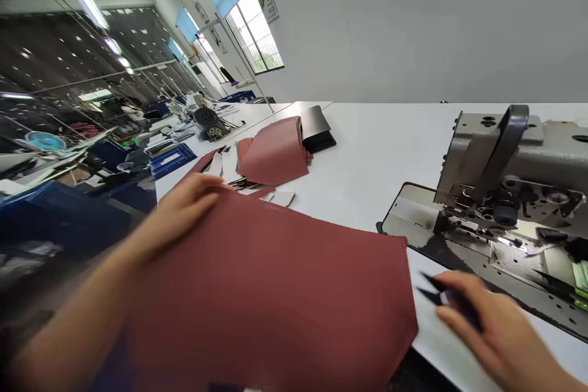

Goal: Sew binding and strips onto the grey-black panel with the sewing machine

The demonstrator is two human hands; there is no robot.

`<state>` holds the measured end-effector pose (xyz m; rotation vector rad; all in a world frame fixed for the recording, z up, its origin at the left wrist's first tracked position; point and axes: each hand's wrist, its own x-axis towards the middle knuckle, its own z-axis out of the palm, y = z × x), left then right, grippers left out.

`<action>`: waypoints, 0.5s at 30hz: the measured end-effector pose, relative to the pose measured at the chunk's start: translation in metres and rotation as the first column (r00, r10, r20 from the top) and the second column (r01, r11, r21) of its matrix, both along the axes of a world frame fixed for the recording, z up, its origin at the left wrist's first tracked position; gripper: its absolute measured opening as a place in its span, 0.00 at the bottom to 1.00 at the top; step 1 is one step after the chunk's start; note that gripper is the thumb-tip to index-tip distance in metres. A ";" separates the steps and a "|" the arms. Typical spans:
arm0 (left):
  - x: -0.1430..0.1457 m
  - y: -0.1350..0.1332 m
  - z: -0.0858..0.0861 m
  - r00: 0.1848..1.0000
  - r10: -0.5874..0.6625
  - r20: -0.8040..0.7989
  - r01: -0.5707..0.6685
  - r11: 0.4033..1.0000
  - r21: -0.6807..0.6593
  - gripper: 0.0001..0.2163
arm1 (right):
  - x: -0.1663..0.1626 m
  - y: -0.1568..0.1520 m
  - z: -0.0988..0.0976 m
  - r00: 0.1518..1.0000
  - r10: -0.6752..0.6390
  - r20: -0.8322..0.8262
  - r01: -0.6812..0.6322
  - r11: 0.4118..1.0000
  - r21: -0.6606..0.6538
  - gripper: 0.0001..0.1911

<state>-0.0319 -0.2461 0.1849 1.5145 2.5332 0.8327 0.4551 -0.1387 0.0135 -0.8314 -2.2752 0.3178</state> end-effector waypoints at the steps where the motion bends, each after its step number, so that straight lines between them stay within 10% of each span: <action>1: -0.001 0.015 -0.025 0.995 -0.041 -0.088 0.035 0.997 -0.075 0.15 | -0.010 -0.009 -0.010 0.989 0.141 0.036 -0.140 0.989 -0.042 0.12; 6: 0.091 0.086 -0.114 0.837 -0.531 -0.131 0.479 0.828 -0.291 0.15 | -0.047 -0.041 -0.035 0.963 0.259 0.069 -0.243 0.953 -0.180 0.11; 10: 0.183 0.123 -0.137 0.661 -0.746 0.080 0.734 0.621 -0.273 0.22 | -0.047 -0.044 -0.025 0.957 0.283 0.061 -0.257 0.929 -0.264 0.10; 15: 0.209 0.155 -0.151 0.549 -0.825 0.134 0.827 0.514 -0.227 0.12 | -0.041 -0.037 -0.014 0.966 0.249 0.066 -0.232 0.952 -0.197 0.14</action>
